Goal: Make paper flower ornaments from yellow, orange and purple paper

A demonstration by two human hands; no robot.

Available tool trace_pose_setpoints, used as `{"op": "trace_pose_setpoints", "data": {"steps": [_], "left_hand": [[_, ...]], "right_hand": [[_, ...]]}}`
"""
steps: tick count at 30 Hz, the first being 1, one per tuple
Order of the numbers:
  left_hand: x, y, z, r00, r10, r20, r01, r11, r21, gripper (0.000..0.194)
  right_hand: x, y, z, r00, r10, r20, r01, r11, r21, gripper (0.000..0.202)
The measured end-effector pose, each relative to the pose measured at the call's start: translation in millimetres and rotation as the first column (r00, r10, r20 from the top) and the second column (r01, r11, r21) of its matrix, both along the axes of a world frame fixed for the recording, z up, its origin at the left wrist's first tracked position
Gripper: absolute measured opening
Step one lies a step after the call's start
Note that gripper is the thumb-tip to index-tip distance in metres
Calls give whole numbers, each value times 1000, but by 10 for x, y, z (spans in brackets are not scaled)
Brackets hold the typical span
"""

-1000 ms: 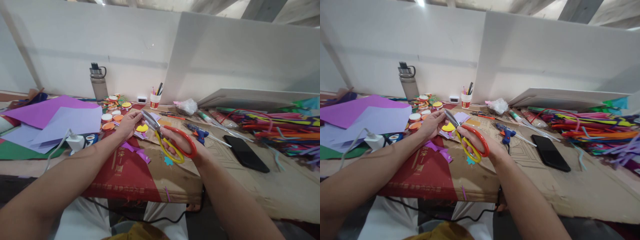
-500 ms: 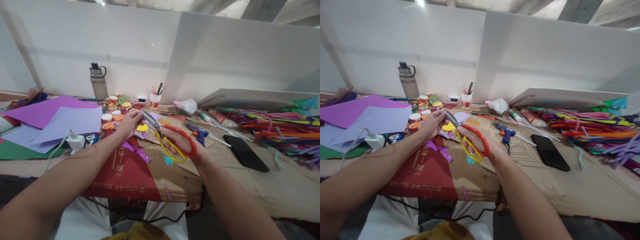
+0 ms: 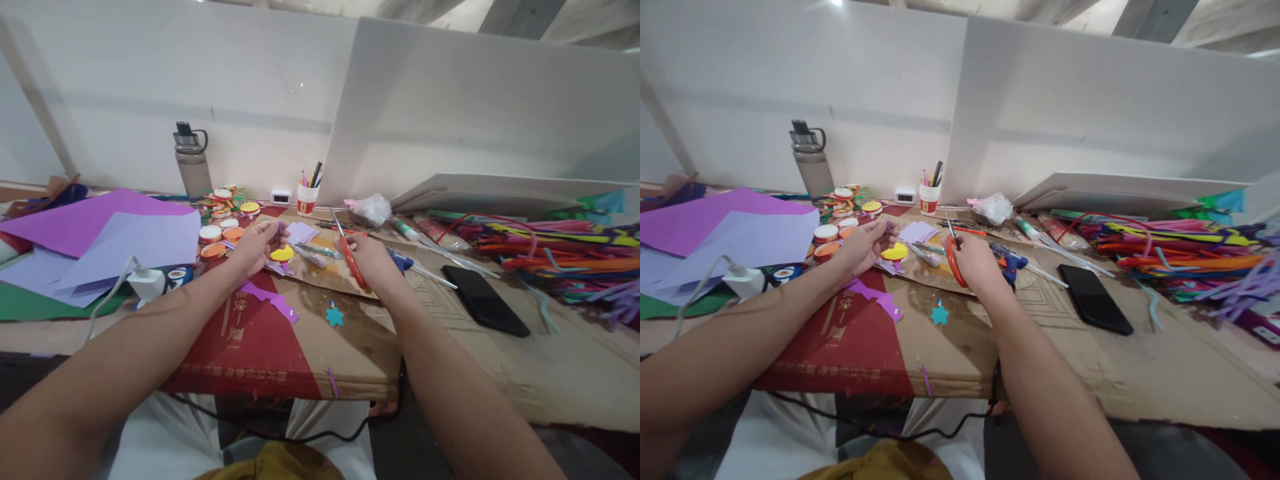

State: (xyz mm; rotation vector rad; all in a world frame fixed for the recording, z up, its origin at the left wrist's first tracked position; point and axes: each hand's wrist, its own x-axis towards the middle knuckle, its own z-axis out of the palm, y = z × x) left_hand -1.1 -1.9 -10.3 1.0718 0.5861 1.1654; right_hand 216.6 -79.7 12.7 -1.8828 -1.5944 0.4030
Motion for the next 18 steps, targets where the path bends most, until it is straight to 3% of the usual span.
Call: {"op": "trace_pose_setpoints", "data": {"steps": [2, 5, 11, 18], "left_hand": [[0, -14, 25, 999, -24, 30, 24, 999, -23, 15], [3, -37, 49, 999, -26, 39, 26, 1000, -8, 10], [-2, -36, 36, 997, 18, -76, -17, 1000, 12, 15], [-21, -6, 25, 988, 87, -127, -83, 996, 39, 29]], "right_hand": [[59, 60, -26, 968, -46, 248, 62, 996, -56, 34], [83, 100, -58, 904, -60, 424, 145, 974, -173, 40], [117, 128, -93, 847, -70, 527, 226, 945, -237, 46], [144, 102, -85, 831, 0, 556, 209, 927, -311, 41]]}}
